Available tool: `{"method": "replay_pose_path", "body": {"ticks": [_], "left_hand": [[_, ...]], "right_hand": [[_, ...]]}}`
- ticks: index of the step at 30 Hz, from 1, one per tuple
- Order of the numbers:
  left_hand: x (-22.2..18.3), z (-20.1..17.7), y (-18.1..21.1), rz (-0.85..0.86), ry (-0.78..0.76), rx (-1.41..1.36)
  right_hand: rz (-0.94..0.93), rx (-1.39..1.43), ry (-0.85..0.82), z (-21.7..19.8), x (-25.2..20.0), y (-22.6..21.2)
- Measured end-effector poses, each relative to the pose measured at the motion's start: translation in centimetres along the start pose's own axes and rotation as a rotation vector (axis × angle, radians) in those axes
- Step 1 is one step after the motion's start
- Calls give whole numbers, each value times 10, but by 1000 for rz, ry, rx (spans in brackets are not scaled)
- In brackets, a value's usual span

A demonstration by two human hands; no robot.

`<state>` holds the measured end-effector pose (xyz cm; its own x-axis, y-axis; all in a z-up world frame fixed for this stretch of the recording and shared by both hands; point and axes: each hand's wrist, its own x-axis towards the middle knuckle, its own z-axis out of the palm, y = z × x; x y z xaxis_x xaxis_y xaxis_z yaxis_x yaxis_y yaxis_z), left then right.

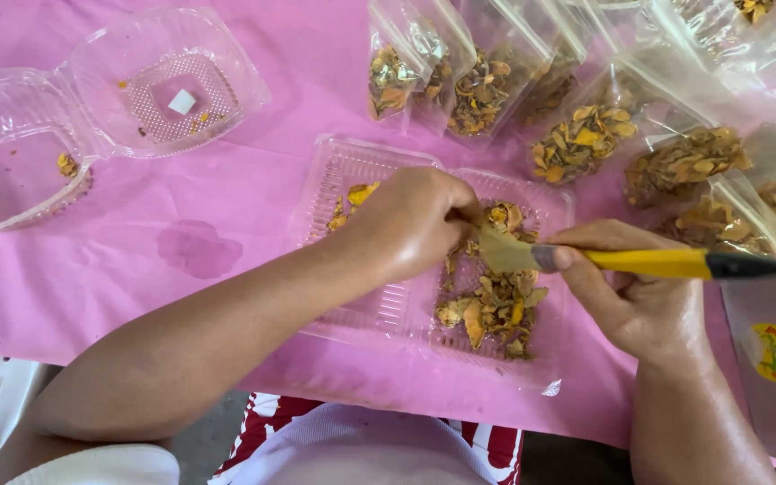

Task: Packaging dried tea leaves into small plastic bags and using a brush to organize the material.

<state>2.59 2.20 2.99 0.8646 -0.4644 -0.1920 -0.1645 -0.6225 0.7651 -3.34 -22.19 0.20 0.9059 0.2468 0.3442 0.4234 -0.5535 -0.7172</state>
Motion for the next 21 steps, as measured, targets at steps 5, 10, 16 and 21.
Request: {"method": "replay_pose_path", "body": {"ticks": [5,10,16,21], "left_hand": [[-4,-16,3,-136,1,-170],[-8,-22,-3,-128,9,-195],[-23,-49,-17,-227,49,141],[-18,-56,-18,-328,-112,830]], "right_hand": [[-298,69,128,1,-5,18],[-508,-163,81,9,5,3],[-260,-154,275,-1,-2,-4],[-258,-137,251,0,0,-8]]}}
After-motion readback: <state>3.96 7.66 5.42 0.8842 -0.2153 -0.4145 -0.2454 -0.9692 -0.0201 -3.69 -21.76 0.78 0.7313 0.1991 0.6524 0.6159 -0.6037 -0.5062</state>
